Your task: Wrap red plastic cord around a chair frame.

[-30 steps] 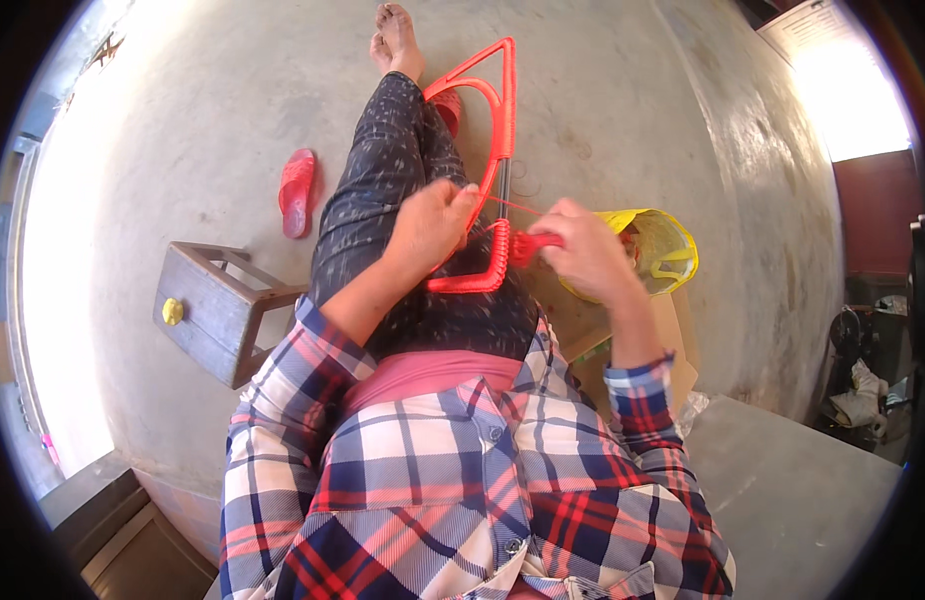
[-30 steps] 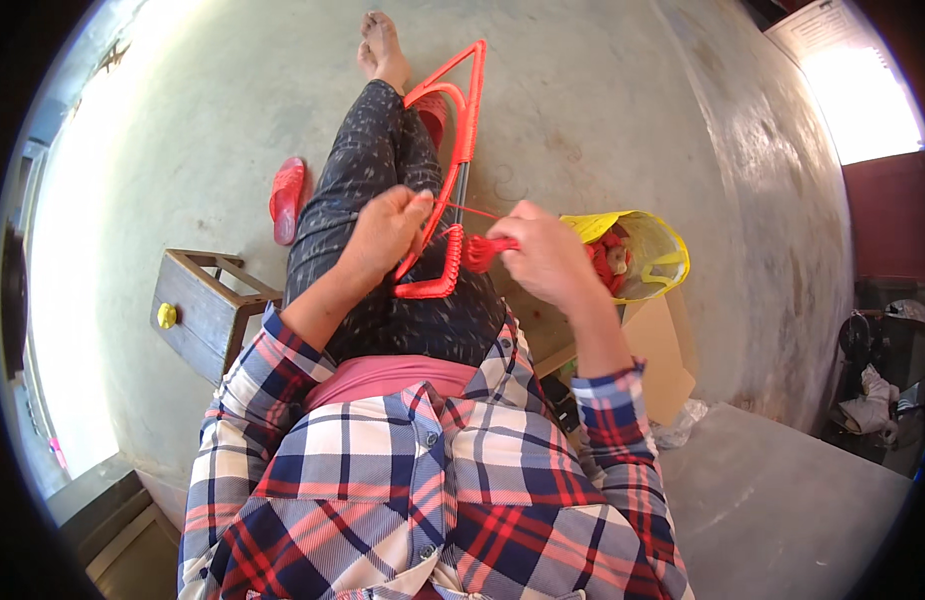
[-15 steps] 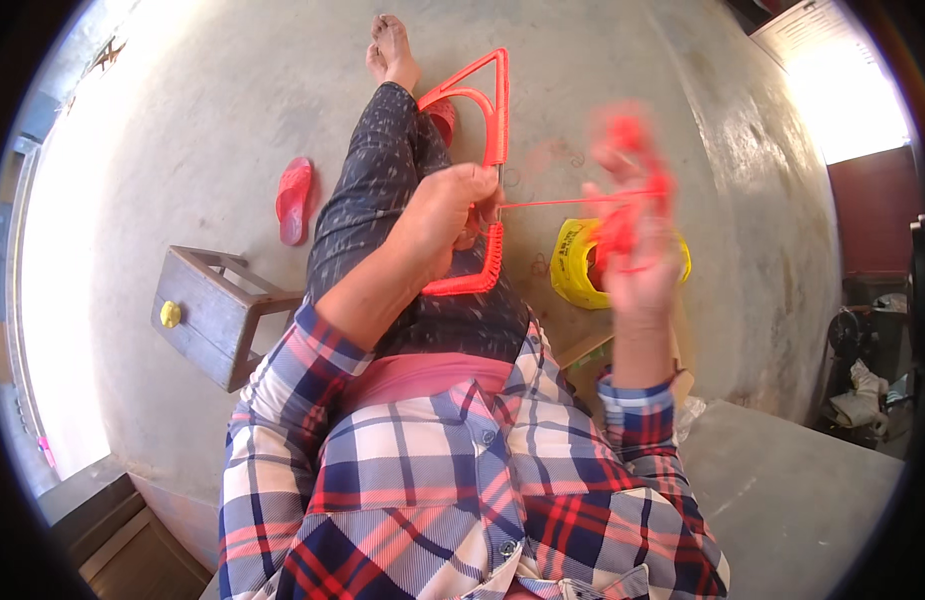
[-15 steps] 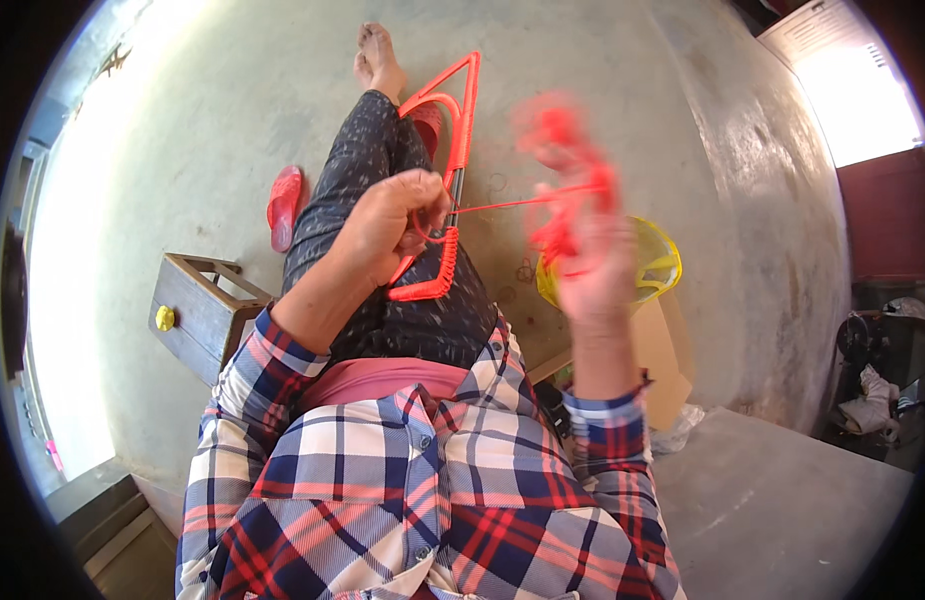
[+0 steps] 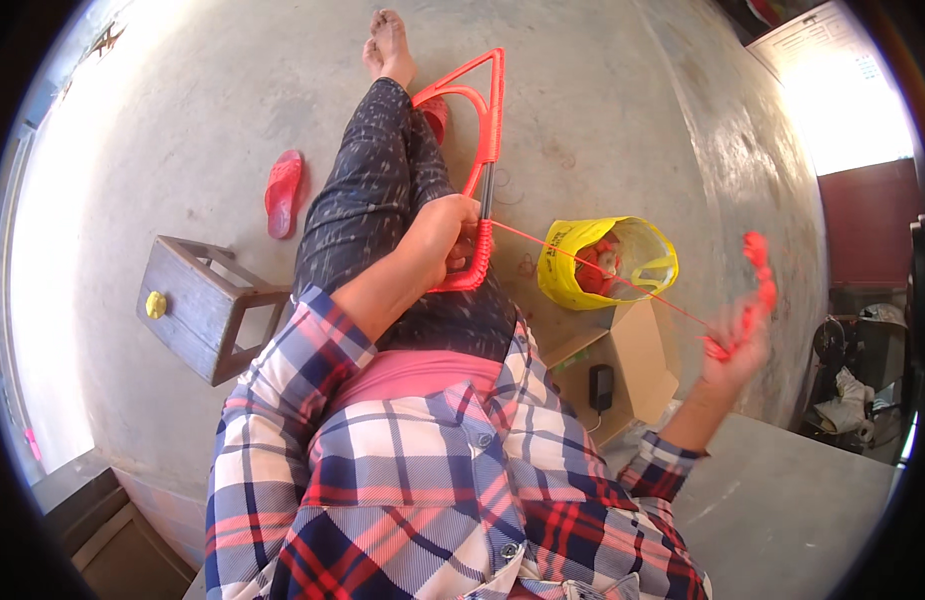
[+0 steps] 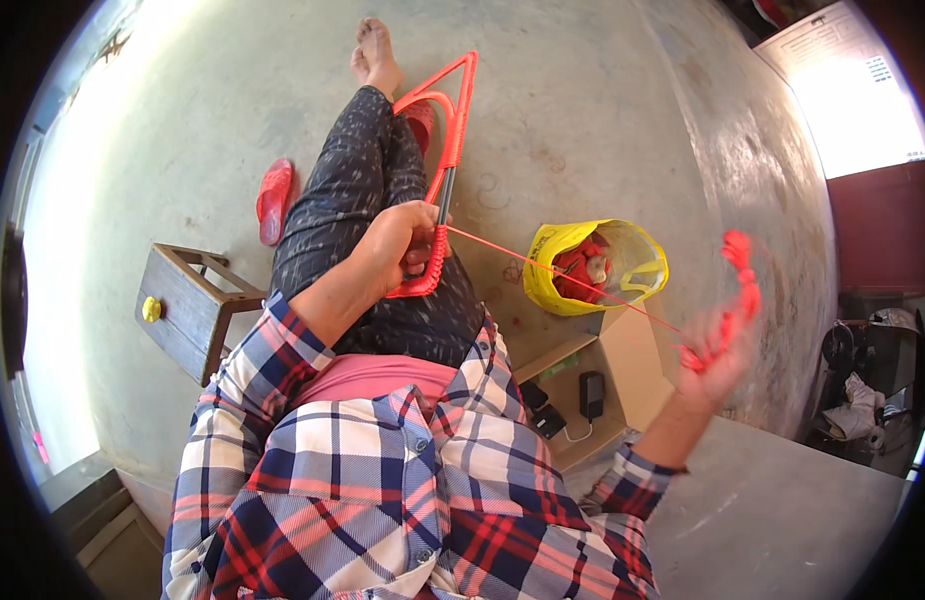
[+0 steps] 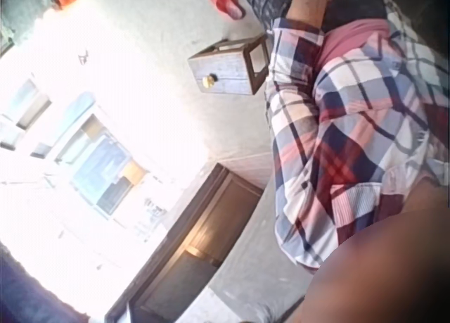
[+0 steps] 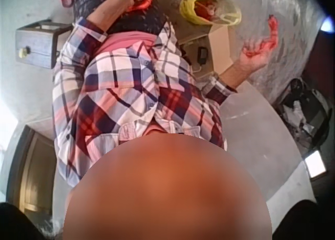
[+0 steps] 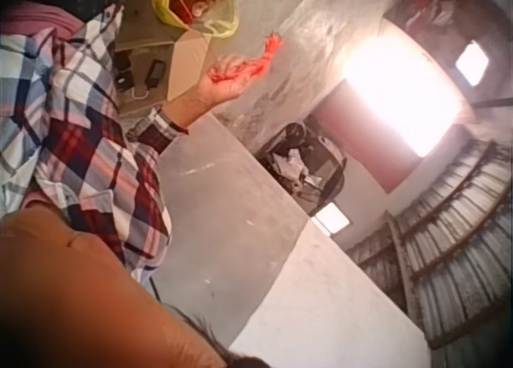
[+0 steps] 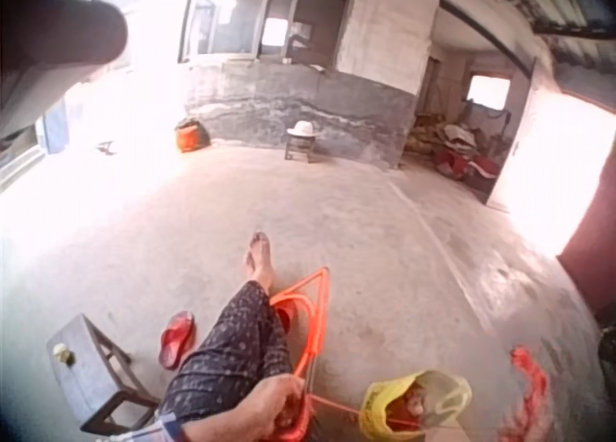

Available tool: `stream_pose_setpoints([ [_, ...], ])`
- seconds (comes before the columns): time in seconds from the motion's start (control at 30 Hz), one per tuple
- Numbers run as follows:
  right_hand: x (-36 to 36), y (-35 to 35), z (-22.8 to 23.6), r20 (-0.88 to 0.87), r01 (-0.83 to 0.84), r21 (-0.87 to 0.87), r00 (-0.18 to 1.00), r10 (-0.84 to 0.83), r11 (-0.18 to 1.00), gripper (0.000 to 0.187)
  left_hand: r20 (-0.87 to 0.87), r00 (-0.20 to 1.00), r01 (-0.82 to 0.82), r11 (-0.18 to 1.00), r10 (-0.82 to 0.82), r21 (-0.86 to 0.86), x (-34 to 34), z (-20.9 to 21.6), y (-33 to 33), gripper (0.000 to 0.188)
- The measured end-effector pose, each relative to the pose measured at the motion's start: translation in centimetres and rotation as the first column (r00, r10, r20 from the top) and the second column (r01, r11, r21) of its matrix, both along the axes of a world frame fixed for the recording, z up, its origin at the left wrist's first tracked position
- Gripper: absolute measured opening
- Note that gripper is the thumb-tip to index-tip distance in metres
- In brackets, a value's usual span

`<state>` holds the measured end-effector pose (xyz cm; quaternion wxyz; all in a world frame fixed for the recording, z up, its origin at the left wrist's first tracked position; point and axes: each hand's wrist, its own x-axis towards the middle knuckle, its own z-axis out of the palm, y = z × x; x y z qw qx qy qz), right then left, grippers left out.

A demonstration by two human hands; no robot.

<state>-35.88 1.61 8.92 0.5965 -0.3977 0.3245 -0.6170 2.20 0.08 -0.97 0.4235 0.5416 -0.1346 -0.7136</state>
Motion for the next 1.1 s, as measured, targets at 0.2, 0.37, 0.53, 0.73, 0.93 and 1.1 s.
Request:
stream_pose_setpoints([
  [0.2,11.9,1.1,-7.8,0.336,-0.567,0.217,0.807,0.485,0.794,0.025,0.764,0.579,0.573,0.523,0.285,-0.630,-1.4,2.6,3.6,0.015],
  [0.37,19.2,2.5,-7.6,0.153,-0.587,0.420,0.797,0.584,0.692,0.029,0.199,0.975,0.217,0.641,-0.102,-0.737,-2.2,5.3,4.5,0.012],
  [0.53,16.6,-4.2,-9.4,0.367,-0.785,0.173,0.612,0.700,0.595,0.032,-0.338,0.941,-0.190,0.827,0.000,-0.530,2.1,6.8,2.2,0.013],
  [0.73,18.6,-8.1,-12.1,-0.621,-0.393,0.204,0.656,0.429,0.897,0.022,0.910,0.315,0.798,0.444,0.269,-0.408,5.2,0.4,-0.4,0.020],
  [0.93,20.9,-7.7,-10.8,-0.839,-0.444,0.177,0.399,0.371,0.878,0.017,0.881,0.406,0.614,0.641,0.243,-0.460,1.6,-1.0,-0.7,0.022],
  [1.1,16.8,-8.4,-5.7,-0.376,-0.255,-0.164,0.909,0.179,0.953,0.008,0.754,0.617,0.292,0.824,0.225,-0.485,1.5,-2.9,-1.2,0.029],
])
